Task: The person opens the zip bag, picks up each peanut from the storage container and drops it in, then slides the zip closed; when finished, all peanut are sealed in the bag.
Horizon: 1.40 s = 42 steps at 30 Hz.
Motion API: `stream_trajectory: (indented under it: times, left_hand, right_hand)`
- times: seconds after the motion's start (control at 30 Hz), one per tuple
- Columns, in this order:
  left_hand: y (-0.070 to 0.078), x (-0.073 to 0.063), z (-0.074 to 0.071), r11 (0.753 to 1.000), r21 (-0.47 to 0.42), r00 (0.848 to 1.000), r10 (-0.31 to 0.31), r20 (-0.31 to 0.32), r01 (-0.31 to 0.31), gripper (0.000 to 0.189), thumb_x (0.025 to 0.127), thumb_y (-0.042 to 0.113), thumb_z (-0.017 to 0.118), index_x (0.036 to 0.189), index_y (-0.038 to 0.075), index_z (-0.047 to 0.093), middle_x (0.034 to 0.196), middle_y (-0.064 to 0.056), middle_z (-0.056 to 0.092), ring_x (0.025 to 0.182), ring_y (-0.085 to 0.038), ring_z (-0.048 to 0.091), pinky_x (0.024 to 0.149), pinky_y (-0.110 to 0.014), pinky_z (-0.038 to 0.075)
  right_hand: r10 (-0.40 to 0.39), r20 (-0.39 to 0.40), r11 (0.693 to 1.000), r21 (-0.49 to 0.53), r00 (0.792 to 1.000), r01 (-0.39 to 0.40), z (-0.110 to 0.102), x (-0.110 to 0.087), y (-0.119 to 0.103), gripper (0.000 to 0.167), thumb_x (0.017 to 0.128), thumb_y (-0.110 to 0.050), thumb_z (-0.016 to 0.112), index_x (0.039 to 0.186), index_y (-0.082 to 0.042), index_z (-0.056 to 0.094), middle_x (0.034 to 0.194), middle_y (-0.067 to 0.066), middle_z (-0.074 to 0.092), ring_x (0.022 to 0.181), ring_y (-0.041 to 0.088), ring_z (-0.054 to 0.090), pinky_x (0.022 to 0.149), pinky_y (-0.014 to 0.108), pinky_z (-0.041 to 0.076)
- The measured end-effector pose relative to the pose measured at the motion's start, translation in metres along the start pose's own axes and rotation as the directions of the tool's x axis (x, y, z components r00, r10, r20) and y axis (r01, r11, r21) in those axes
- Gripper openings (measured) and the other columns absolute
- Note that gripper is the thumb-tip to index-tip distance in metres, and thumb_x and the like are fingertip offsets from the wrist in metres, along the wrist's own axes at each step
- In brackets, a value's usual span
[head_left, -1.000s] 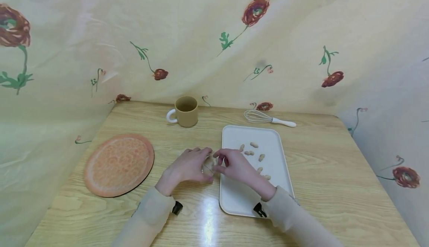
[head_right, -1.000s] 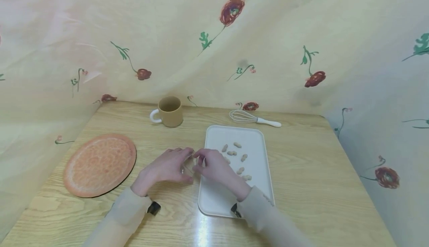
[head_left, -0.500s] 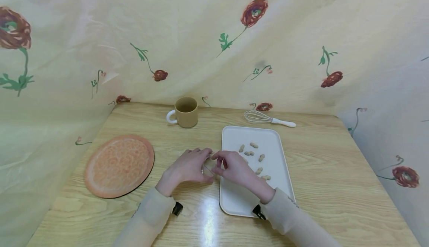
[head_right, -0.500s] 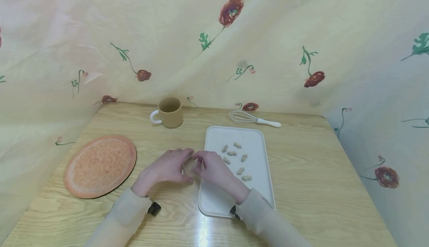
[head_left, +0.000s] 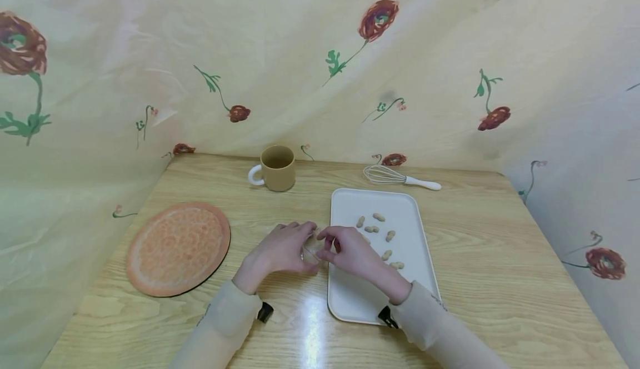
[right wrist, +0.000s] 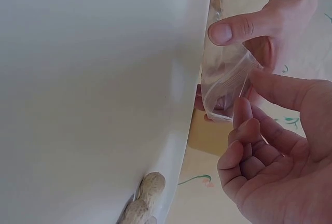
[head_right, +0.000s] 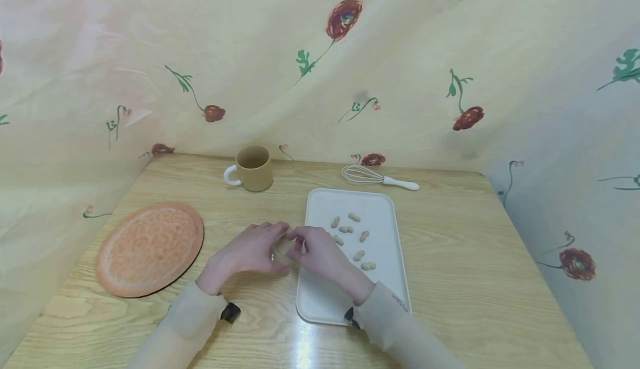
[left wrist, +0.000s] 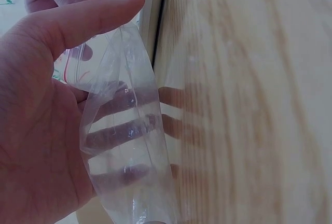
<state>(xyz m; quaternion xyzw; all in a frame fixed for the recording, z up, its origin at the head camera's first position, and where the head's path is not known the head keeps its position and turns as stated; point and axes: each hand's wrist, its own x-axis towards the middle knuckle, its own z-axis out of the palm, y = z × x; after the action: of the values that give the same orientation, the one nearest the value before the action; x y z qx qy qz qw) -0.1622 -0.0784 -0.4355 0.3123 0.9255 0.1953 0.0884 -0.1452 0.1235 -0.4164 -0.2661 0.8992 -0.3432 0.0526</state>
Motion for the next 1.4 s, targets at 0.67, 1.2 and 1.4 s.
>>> stream_trajectory:
  times: [0.67, 1.2, 1.4]
  left_hand:
    - [0.002, 0.000, -0.002, 1.000, 0.010, 1.000, -0.015, 0.021, 0.015, 0.081, 0.076, 0.049, 0.079, 0.141, 0.012, 0.049, 0.128, -0.003, 0.062, 0.119, -0.024, 0.055, 0.102, -0.050, 0.040]
    - [0.000, -0.002, -0.002, 1.000, 0.007, 1.000, -0.006, 0.030, 0.006, 0.082, 0.077, 0.050, 0.078, 0.143, 0.011, 0.048, 0.131, -0.002, 0.061, 0.121, -0.023, 0.054, 0.104, -0.050, 0.038]
    - [0.002, -0.003, -0.003, 1.000, -0.004, 0.999, -0.007, 0.034, 0.007, 0.083, 0.077, 0.049, 0.079, 0.143, 0.010, 0.048, 0.131, -0.002, 0.061, 0.122, -0.023, 0.053, 0.104, -0.050, 0.038]
  right_hand:
    - [0.007, -0.050, 0.999, 0.031, 0.999, -0.005, -0.047, -0.005, 0.038, 0.026, 0.084, -0.004, 0.078, 0.107, 0.004, 0.069, 0.080, -0.002, 0.061, 0.068, 0.012, 0.053, 0.061, 0.026, 0.045]
    - [0.063, -0.012, 0.998, 0.032, 0.998, -0.062, -0.106, -0.003, 0.111, 0.028, 0.086, -0.002, 0.076, 0.110, 0.008, 0.065, 0.088, 0.007, 0.063, 0.078, 0.020, 0.058, 0.068, 0.027, 0.049]
    - [0.091, 0.040, 0.996, -0.019, 0.995, -0.090, -0.106, -0.003, 0.126, 0.027, 0.086, -0.003, 0.075, 0.110, 0.007, 0.066, 0.088, 0.008, 0.062, 0.080, 0.021, 0.058, 0.069, 0.028, 0.048]
